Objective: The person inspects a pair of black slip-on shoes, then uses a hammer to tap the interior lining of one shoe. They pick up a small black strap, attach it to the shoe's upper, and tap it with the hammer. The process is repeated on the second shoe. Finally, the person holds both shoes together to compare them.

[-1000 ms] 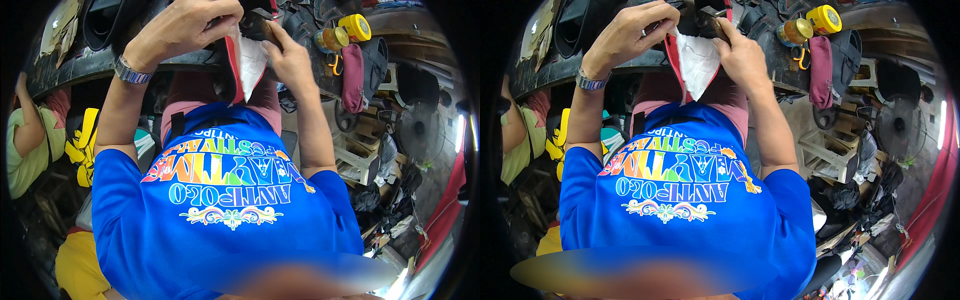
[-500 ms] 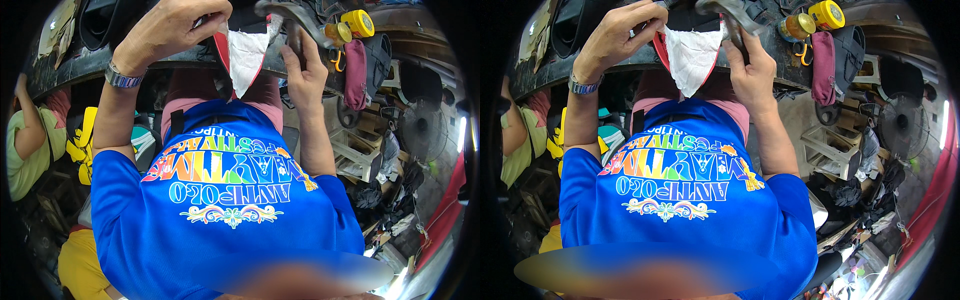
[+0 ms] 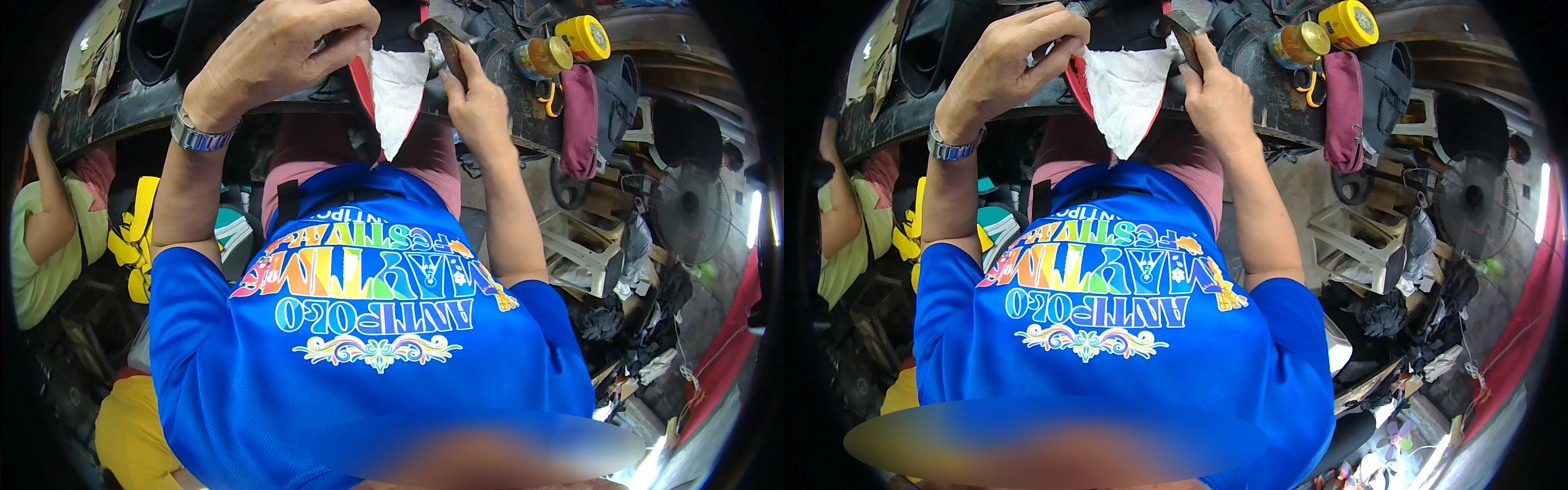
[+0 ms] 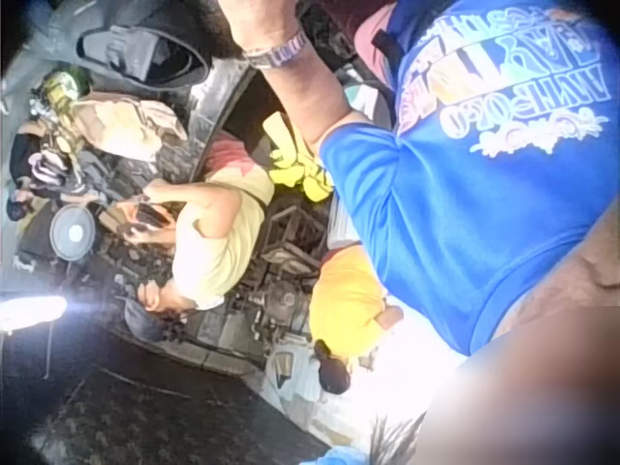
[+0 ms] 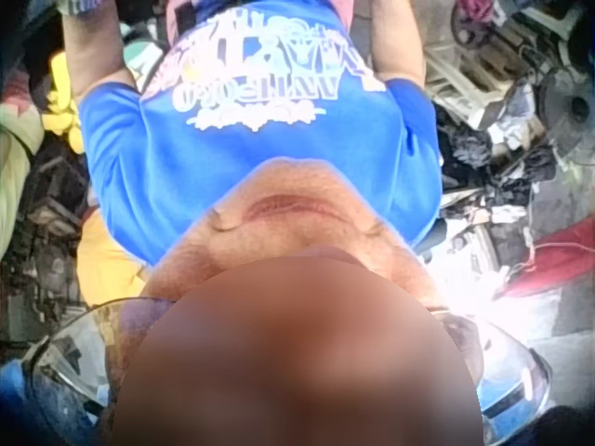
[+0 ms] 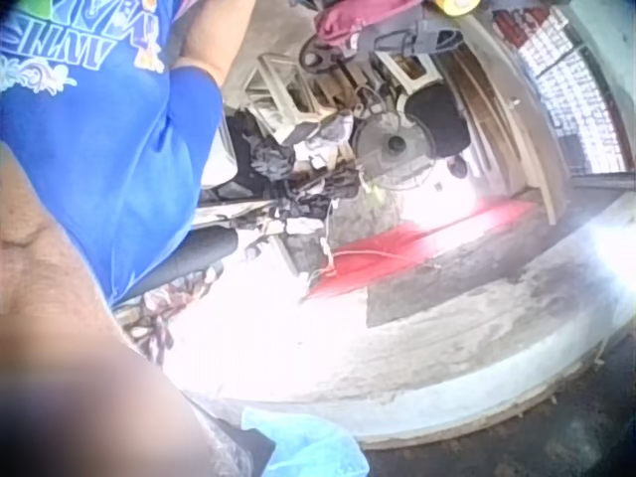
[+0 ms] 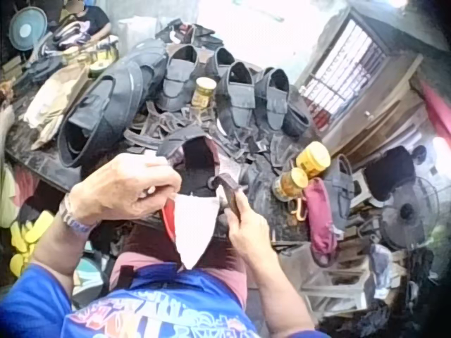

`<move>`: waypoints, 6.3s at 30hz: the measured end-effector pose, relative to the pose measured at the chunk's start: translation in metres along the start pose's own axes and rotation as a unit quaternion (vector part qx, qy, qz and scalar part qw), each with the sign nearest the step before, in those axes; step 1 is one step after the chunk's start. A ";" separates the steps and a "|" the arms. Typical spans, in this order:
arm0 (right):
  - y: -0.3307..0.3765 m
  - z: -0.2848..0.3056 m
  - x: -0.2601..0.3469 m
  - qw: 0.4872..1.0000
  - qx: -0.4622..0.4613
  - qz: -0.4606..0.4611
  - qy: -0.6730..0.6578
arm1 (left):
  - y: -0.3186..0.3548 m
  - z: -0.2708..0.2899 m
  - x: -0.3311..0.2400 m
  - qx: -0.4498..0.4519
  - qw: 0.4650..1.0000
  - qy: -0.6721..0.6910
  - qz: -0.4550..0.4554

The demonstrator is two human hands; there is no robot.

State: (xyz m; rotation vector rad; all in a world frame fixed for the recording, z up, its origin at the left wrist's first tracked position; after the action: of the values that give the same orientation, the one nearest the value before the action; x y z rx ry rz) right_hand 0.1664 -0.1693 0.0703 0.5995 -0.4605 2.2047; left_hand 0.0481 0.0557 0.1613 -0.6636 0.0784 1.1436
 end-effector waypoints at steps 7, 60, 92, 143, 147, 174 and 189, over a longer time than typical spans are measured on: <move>0.028 0.023 -0.026 0.962 -0.091 0.020 -0.258 | 0.035 -0.008 0.022 -0.021 0.997 0.056 0.055; -0.008 0.023 0.027 0.846 0.081 0.080 -0.521 | 0.073 -0.123 -0.005 0.007 0.757 0.601 0.256; 0.003 -0.048 -0.018 0.462 0.154 -0.073 -0.870 | 0.092 -0.136 0.032 -0.152 0.366 0.887 0.236; 0.018 0.030 0.082 0.945 -0.107 0.283 -0.122 | 0.050 -0.080 -0.049 -0.213 0.572 0.734 0.296; 0.013 0.017 0.080 0.932 -0.154 0.304 -0.121 | 0.052 -0.079 -0.048 -0.221 0.556 0.750 0.280; 0.016 0.011 0.080 0.937 -0.017 0.338 -0.091 | 0.071 -0.098 -0.014 -0.193 0.531 0.769 0.299; -0.020 0.014 0.037 0.932 0.041 0.164 -0.322 | 0.072 -0.124 0.002 -0.194 0.501 0.791 0.293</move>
State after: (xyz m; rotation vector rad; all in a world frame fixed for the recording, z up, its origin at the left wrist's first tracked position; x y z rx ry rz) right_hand 0.1644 -0.1413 0.1048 1.3923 -0.8569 2.3055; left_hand 0.0204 0.0103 0.0285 -2.0569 1.8068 0.7467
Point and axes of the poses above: each hand's wrist, its own y-axis away from the middle knuckle, its own z-axis out of the back of the hand, x = y × z, the point moved 1 cm from there along -y, towards the middle knuckle, and after that the axes turned 4 degrees about x, right-handed, at the moved point
